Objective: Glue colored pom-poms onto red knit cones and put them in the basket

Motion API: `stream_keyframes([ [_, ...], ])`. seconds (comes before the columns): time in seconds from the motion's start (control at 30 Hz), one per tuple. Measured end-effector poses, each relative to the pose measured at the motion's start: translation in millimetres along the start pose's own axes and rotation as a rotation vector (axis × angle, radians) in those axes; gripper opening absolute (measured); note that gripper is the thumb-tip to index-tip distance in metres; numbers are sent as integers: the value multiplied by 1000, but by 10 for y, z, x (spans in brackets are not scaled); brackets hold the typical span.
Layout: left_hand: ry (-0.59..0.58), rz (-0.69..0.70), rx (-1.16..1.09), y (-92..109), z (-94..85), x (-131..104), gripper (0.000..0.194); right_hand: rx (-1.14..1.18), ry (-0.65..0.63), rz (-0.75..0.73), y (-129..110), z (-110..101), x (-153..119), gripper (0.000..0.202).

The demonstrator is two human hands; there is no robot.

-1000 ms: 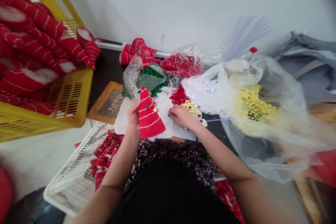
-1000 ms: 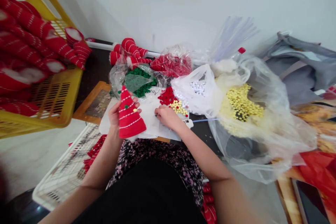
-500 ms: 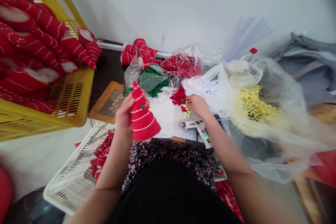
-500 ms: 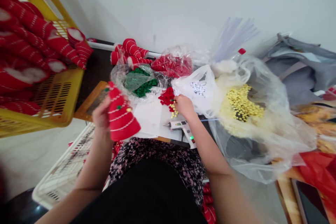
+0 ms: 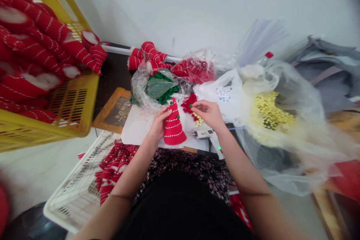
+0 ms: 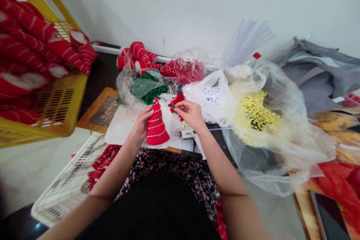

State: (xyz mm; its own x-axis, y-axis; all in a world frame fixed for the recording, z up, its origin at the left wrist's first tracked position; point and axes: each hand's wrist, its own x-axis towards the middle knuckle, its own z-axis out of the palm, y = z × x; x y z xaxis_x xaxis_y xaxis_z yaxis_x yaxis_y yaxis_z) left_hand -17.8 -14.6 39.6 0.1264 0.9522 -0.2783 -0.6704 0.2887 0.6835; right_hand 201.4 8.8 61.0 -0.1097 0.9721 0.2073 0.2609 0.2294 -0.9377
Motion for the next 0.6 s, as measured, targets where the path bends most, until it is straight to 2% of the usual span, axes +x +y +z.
stream_keyframes([
  [0.1, -3, 0, 18, -30, -6, 9, 46, 110, -51, -57, -163, 114, -38, 18],
  [0.2, -13, 5, 46, -55, -15, 11, 46, 122, -86, -108, -274, 212, -68, 14],
  [0.43, -74, 57, 111, -99, 13, 13, 40, 61, -23, -127, -299, 331, -109, 12],
  [0.6, -73, 93, 120, -103, 41, -14, 35, -56, -36, -182, -348, 385, -138, 9],
])
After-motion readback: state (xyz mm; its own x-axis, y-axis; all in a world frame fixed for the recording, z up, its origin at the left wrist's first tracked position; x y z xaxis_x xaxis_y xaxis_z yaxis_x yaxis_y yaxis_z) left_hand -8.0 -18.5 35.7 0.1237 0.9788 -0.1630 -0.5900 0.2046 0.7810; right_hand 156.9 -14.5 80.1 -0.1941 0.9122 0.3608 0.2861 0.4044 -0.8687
